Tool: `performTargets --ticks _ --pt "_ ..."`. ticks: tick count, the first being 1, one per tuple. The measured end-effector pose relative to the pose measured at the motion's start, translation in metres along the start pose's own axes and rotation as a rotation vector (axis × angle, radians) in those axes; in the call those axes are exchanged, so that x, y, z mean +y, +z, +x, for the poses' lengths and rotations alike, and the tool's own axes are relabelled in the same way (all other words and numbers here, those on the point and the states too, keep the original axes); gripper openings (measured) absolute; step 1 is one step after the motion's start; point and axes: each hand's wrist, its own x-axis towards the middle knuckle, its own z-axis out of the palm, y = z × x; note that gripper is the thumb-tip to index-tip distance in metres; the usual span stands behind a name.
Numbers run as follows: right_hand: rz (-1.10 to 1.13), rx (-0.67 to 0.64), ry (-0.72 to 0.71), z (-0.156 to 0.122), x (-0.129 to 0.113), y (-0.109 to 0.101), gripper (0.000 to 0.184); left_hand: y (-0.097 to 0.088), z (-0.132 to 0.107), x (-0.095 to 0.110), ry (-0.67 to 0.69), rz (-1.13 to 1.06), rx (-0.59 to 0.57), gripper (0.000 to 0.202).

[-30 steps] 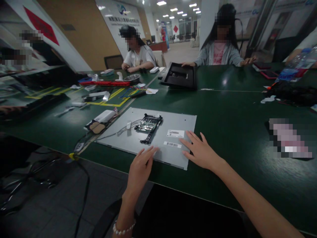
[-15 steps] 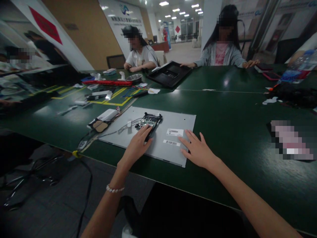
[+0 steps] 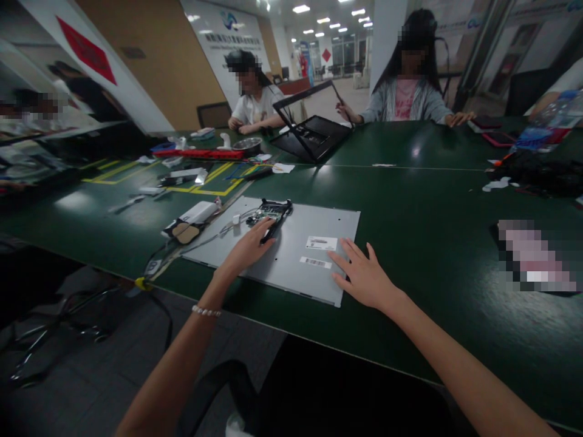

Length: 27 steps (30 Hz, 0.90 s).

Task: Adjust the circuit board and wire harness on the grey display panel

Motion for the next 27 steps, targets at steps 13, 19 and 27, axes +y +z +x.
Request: performTargets --ticks 13,19,27 --pt "-0.004 0.020 -0.016 0.000 0.002 0.001 0.063 -0.010 0.013 -0.020 -0.028 0.007 0.118 0.048" --pt "-0.010 0.031 -0.012 0.000 0.001 0.003 0.063 -0.041 0.021 -0.062 -0.363 0.306 0.126 0.042" --pt "0.014 0.015 -0.005 0.000 0.001 -0.002 0.064 -0.056 0.034 -0.085 -0.493 0.484 0.077 0.037"
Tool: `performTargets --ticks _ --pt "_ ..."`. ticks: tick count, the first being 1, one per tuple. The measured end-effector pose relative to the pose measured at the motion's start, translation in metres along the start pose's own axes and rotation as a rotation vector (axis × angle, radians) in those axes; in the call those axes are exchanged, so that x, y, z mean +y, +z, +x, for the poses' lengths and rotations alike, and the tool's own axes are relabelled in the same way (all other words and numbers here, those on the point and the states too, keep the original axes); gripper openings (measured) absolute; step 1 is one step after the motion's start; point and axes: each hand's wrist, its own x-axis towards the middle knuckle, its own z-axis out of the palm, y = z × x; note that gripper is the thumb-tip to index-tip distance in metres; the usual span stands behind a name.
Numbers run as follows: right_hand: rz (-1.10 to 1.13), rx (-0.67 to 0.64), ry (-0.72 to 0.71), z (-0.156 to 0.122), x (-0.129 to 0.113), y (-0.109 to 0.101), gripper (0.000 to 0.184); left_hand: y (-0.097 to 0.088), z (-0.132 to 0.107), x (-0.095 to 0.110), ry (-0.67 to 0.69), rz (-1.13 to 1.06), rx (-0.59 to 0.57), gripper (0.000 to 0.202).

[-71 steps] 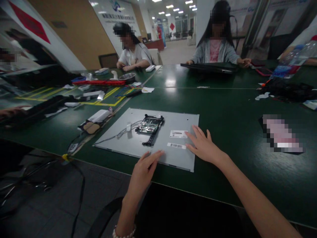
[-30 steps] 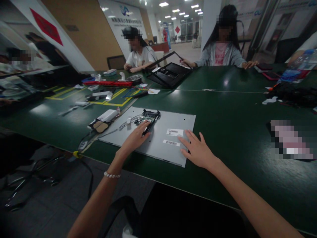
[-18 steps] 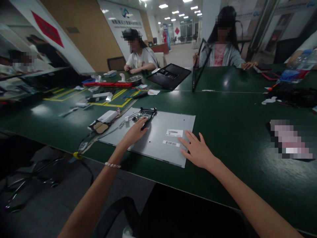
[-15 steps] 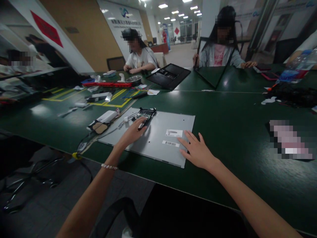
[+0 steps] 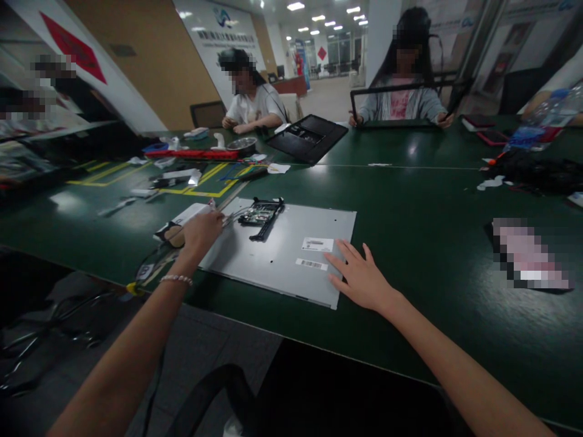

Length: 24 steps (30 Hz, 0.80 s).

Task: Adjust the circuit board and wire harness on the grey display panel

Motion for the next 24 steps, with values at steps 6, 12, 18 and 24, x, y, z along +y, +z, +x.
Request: performTargets --ticks 6,12,18,24 --pt "0.000 -0.004 0.002 0.000 0.000 0.000 0.063 -0.012 0.031 0.039 0.018 -0.062 0.125 0.045" --pt "-0.009 -0.007 0.000 0.000 0.000 -0.001 0.063 0.009 0.053 0.099 0.235 -0.142 0.032 0.044" --pt "-0.013 -0.020 -0.006 0.001 -0.001 -0.005 0.062 0.026 0.066 0.100 0.290 -0.180 -0.044 0.037" --pt "0.012 -0.048 -0.020 0.001 0.002 -0.006 0.063 0.037 0.068 0.047 0.139 -0.236 -0.008 0.050"
